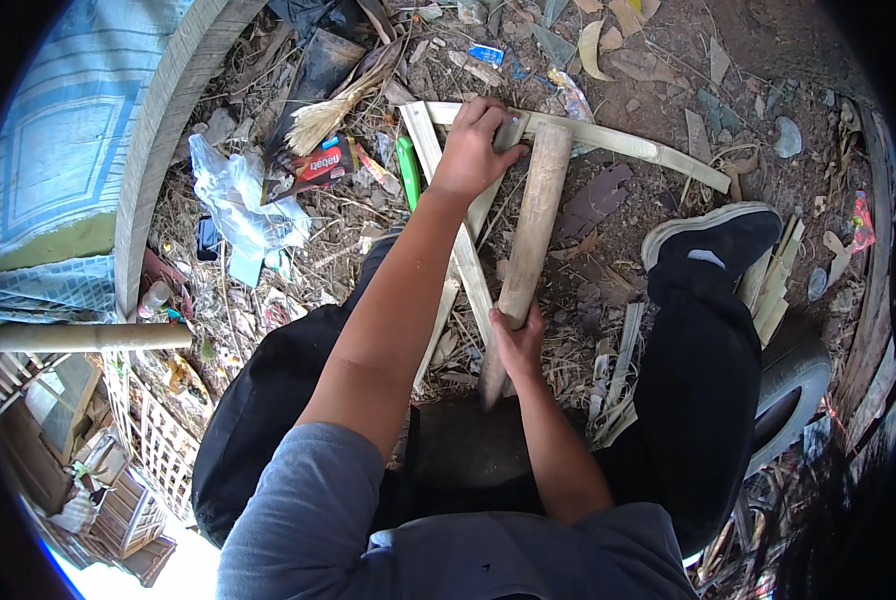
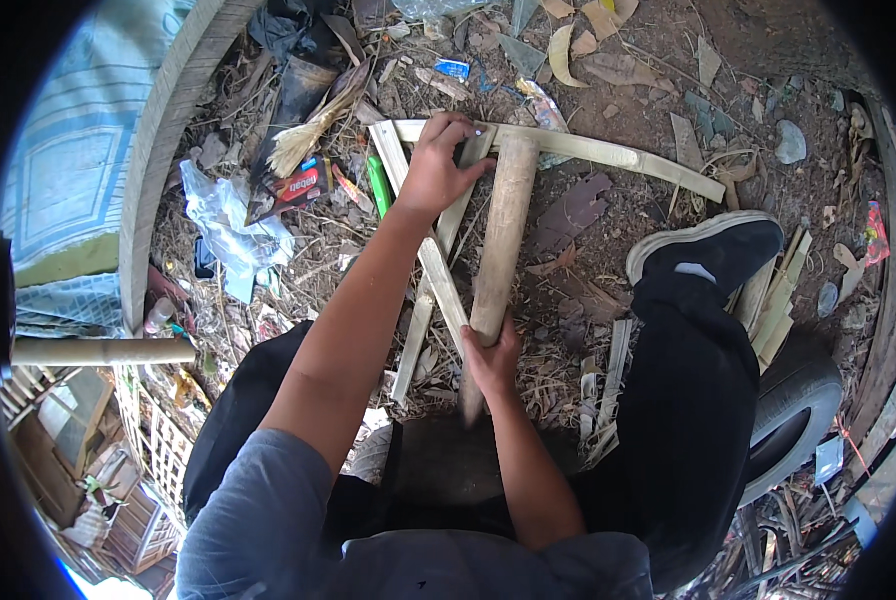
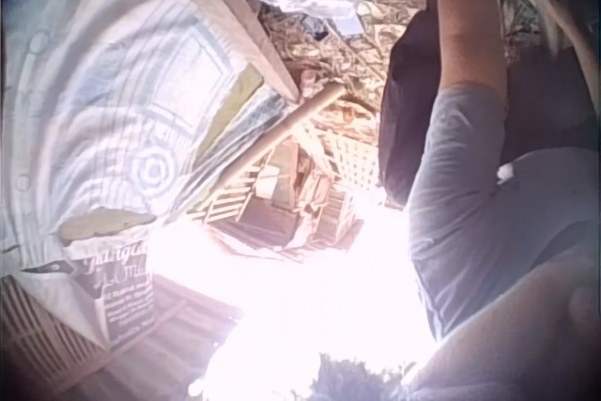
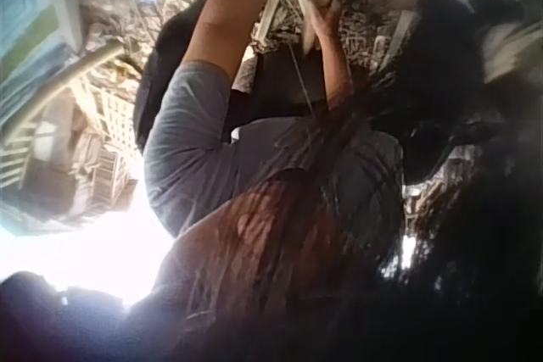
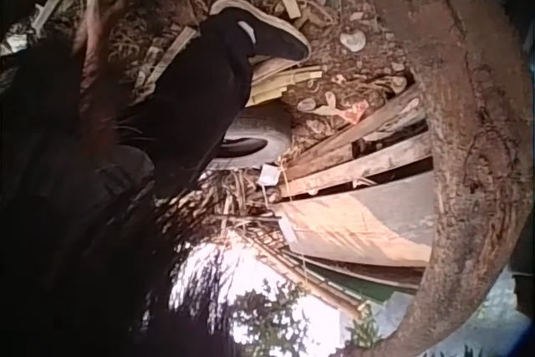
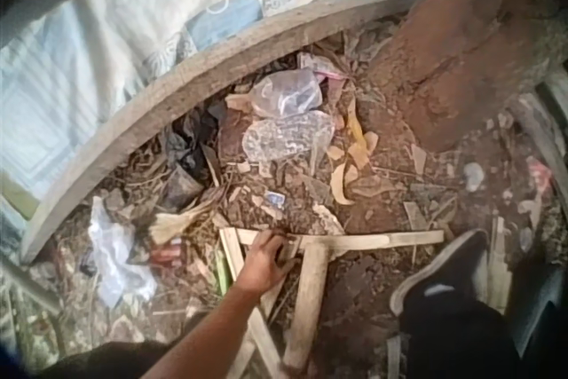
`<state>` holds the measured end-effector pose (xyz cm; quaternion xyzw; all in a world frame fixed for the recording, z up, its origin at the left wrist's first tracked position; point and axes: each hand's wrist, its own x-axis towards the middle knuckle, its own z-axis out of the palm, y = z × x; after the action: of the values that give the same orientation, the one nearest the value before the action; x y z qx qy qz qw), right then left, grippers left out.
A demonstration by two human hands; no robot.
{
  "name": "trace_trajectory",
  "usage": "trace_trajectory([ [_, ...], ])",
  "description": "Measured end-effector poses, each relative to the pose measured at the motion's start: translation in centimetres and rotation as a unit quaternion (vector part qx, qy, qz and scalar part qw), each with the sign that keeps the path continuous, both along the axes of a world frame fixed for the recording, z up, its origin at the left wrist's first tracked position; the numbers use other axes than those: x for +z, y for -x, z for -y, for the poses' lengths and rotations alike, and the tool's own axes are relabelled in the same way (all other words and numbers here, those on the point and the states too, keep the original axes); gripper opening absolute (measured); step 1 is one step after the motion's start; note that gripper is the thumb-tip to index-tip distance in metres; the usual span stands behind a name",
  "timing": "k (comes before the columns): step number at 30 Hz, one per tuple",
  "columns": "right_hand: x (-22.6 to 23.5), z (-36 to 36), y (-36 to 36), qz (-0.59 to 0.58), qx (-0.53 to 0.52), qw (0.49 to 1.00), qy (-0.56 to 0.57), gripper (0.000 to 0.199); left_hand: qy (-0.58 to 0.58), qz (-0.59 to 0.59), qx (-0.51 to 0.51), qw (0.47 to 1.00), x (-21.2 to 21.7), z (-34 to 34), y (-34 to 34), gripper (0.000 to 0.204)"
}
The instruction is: The person peels thin strips from a bamboo pole by hand and with a knife. They handle various bamboo strips and a larger bamboo segment while sitting on a tire in an outdoor area.
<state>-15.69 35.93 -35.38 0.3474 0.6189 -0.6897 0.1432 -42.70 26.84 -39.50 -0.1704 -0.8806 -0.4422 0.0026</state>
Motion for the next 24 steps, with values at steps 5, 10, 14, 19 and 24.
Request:
trace_trajectory([
  [5, 0.21, 0.01, 0.1, -0.002, 0.021, 0.999, -0.028, 0.045, 0.003, 0.011, -0.018, 1.0, 0.35, 0.26, 0.12, 0.042],
  [10, -0.01, -0.02, -0.03, -0.008, 0.02, 0.999, -0.035, 0.045, -0.001, 0.0, -0.022, 1.0, 0.37, 0.05, 0.15, 0.04],
  [14, 0.14, 0.24, 0.14, -0.017, 0.026, 0.998, -0.05, 0.043, 0.002, 0.004, -0.023, 1.0, 0.31, 0.48, 0.33, 0.039],
  [19, 0.34, 0.1, 0.27, -0.009, 0.02, 0.999, -0.027, 0.041, -0.001, -0.013, -0.029, 0.999, 0.51, 0.34, 0.27, 0.039],
  [24, -0.06, 0.23, 0.09, -0.014, 0.032, 0.998, -0.05, 0.043, 0.014, 0.004, -0.031, 0.999, 0.33, 0.42, 0.34, 0.041],
])
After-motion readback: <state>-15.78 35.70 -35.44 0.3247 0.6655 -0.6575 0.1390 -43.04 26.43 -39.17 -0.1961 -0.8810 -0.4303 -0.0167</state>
